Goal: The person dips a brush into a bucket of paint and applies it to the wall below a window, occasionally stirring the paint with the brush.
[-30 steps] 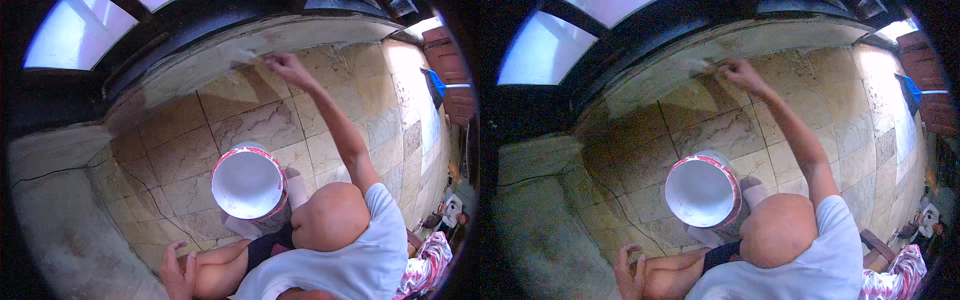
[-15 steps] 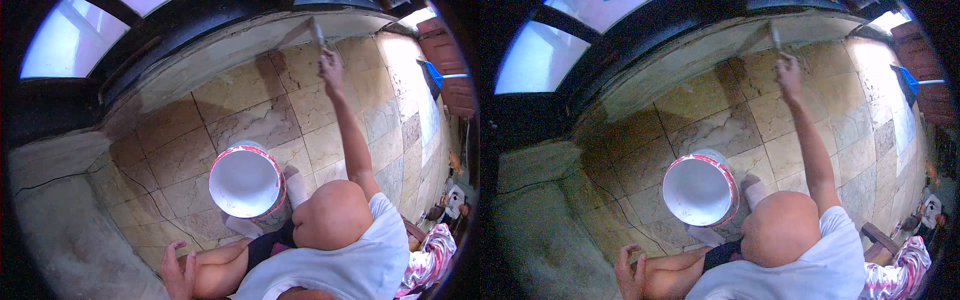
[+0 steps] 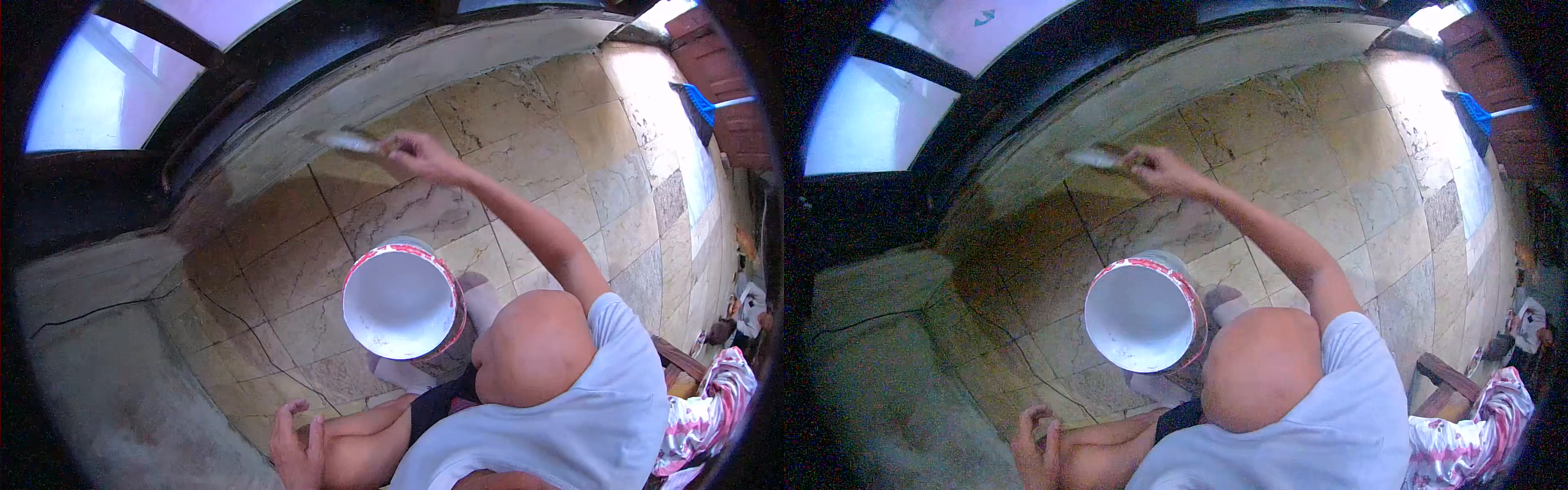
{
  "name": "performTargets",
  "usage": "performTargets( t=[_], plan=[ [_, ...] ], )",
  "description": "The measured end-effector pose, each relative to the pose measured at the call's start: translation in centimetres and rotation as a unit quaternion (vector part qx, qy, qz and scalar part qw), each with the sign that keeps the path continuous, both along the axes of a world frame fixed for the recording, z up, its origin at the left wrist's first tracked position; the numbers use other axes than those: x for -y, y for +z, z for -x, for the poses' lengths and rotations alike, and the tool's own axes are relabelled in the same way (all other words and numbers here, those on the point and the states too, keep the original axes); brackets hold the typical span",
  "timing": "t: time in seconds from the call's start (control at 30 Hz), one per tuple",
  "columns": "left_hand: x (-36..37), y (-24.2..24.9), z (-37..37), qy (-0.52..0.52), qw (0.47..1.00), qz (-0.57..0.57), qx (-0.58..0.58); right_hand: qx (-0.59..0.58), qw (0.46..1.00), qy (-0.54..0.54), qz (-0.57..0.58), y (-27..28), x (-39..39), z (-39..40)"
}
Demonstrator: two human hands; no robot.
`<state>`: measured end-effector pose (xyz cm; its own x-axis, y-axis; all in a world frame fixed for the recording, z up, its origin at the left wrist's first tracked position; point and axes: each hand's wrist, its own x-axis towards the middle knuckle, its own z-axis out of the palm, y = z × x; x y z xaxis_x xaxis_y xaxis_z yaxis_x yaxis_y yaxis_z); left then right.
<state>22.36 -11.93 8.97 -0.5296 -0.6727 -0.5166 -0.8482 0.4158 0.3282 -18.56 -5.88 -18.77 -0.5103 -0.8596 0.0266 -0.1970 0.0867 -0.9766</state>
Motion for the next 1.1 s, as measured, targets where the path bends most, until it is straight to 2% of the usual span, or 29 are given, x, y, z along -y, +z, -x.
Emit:
performTargets(
  t=[0.07,0.13,0.2,0.33,0.43,0.47,0.57,0.6,0.67,0.73,0.8,0.83,0.9,1.0,1.1],
  plan=[
    [0.2,0.5,1.0,-0.013,1.0,-0.016,-0.004,-0.02,0.999,-0.029,0.03,-1.9,-1.2,4.4],
    [0.3,0.6,1.5,-0.022,1.0,-0.022,-0.004,0.01,0.995,-0.065,-0.078,4.0,-4.7,7.6],
    [0.5,0.5,1.7,-0.027,0.999,-0.02,0.001,0.053,0.987,-0.127,-0.085,4.3,-8.7,11.3],
    [0.9,-1.0,0.7,-0.014,1.0,-0.023,0.01,0.064,0.966,-0.237,-0.08,6.0,-15.9,15.5],
    [0.4,0.1,1.9,-0.015,1.0,-0.012,0.013,0.065,0.935,-0.343,-0.061,5.2,-18.8,16.8],
    [0.5,0.0,1.7,-0.027,1.0,-0.008,0.011,0.09,0.932,-0.351,0.001,4.3,-19.1,16.9],
    [0.4,0.3,2.2,-0.034,0.999,-0.013,0.015,0.008,0.869,-0.494,0.031,0.3,-17.0,17.0],
    [0.3,0.5,2.4,-0.031,0.999,-0.017,0.018,0.007,0.868,-0.495,0.026,-0.4,-15.7,16.3],
    [0.3,0.4,2.3,-0.033,0.999,-0.016,0.01,-0.098,0.866,-0.49,0.029,-4.2,-12.3,15.9],
    [0.1,0.5,2.5,-0.018,1.0,-0.024,0.008,-0.041,0.877,-0.478,0.03,-3.1,-7.5,10.6],
    [-0.2,0.9,3.2,0.013,0.999,-0.042,0.008,-0.044,0.904,-0.425,0.015,-2.6,-3.3,4.7],
    [-0.2,0.9,3.4,0.004,0.999,-0.037,0.014,-0.053,0.914,-0.401,-0.031,-4.1,-1.6,2.3],
    [-0.1,1.0,3.6,-0.011,0.999,-0.028,0.027,0.032,0.97,-0.242,-0.02,-3.7,-0.2,-1.5],
    [-0.1,0.9,3.5,-0.013,0.999,-0.033,0.024,0.083,0.992,-0.029,-0.09,-1.8,0.6,-3.0],
    [-0.1,0.7,3.5,0.008,0.999,-0.041,0.014,0.01,0.999,0.033,-0.029,-3.9,1.3,-0.7]
  ],
)
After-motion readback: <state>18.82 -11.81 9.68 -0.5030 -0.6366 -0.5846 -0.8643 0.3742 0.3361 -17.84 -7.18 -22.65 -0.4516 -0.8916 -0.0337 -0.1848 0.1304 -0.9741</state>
